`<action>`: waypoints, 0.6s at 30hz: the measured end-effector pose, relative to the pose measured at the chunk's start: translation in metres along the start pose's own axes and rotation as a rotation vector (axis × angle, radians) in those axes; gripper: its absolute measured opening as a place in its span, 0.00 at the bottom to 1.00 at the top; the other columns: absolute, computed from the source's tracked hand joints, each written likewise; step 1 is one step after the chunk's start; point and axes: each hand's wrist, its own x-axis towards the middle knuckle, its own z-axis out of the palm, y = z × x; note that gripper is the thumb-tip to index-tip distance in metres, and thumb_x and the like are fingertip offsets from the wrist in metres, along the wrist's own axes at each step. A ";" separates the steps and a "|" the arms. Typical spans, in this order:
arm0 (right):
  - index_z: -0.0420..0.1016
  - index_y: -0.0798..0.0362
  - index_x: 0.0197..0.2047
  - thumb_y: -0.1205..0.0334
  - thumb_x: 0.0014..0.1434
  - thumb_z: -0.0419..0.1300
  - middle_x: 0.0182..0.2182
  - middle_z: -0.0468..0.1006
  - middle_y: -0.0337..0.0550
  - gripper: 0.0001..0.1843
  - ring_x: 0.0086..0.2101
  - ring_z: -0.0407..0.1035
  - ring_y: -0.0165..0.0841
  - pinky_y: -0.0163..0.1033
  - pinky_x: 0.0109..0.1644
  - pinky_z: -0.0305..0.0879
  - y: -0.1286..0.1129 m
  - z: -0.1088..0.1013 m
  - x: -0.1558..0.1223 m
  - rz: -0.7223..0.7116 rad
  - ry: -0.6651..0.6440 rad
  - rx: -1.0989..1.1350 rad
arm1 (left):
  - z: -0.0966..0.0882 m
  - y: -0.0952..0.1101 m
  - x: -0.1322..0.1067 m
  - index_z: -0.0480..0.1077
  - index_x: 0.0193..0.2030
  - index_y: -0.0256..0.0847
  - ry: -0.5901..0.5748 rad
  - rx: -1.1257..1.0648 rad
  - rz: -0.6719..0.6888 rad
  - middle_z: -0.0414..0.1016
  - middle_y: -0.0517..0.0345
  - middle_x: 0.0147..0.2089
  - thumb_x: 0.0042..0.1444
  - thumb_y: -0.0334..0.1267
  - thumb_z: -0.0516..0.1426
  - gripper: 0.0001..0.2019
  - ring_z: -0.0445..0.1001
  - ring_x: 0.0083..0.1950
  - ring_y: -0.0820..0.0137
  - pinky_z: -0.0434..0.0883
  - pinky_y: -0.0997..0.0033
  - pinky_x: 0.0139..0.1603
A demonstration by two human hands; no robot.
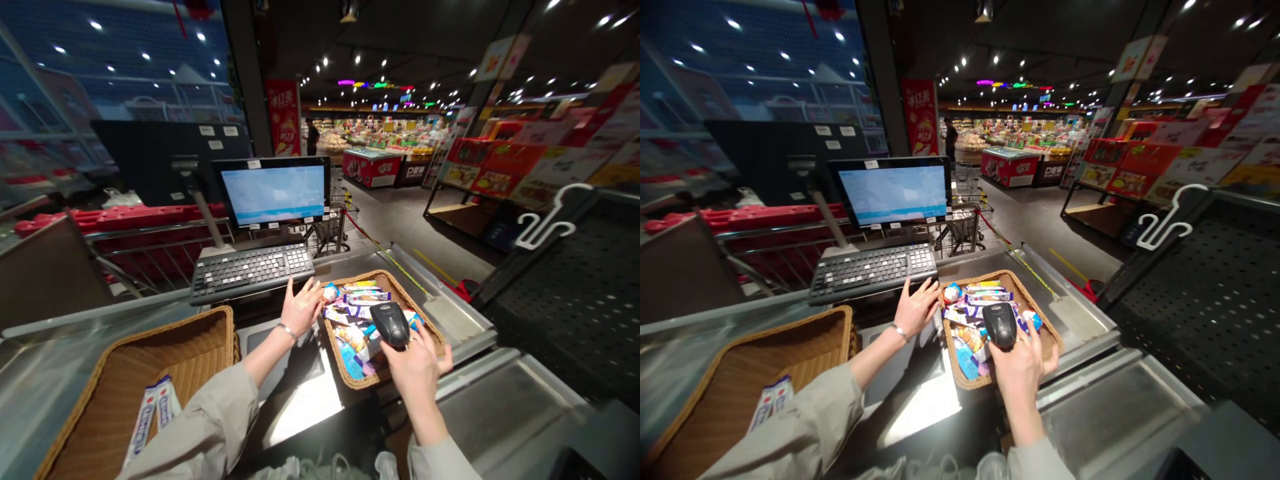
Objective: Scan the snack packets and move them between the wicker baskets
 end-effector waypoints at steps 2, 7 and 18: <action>0.78 0.50 0.31 0.42 0.54 0.56 0.41 0.83 0.50 0.20 0.54 0.67 0.48 0.58 0.62 0.44 -0.007 0.008 0.000 -0.014 -0.024 0.014 | -0.010 -0.008 -0.011 0.73 0.55 0.45 0.011 0.010 -0.037 0.77 0.50 0.59 0.66 0.38 0.54 0.13 0.70 0.65 0.57 0.40 0.32 0.74; 0.78 0.51 0.34 0.39 0.54 0.56 0.42 0.82 0.51 0.24 0.55 0.66 0.48 0.57 0.61 0.45 -0.027 0.025 0.000 -0.071 -0.089 0.074 | -0.036 -0.023 -0.040 0.74 0.53 0.45 0.042 0.030 -0.126 0.79 0.51 0.57 0.66 0.38 0.54 0.12 0.72 0.64 0.58 0.41 0.32 0.73; 0.78 0.49 0.31 0.42 0.57 0.53 0.40 0.83 0.49 0.21 0.55 0.67 0.47 0.58 0.64 0.41 -0.089 0.042 -0.011 -0.223 -0.198 0.128 | -0.079 -0.063 -0.113 0.76 0.50 0.45 0.107 0.108 -0.270 0.81 0.53 0.53 0.66 0.36 0.55 0.10 0.76 0.60 0.59 0.40 0.33 0.74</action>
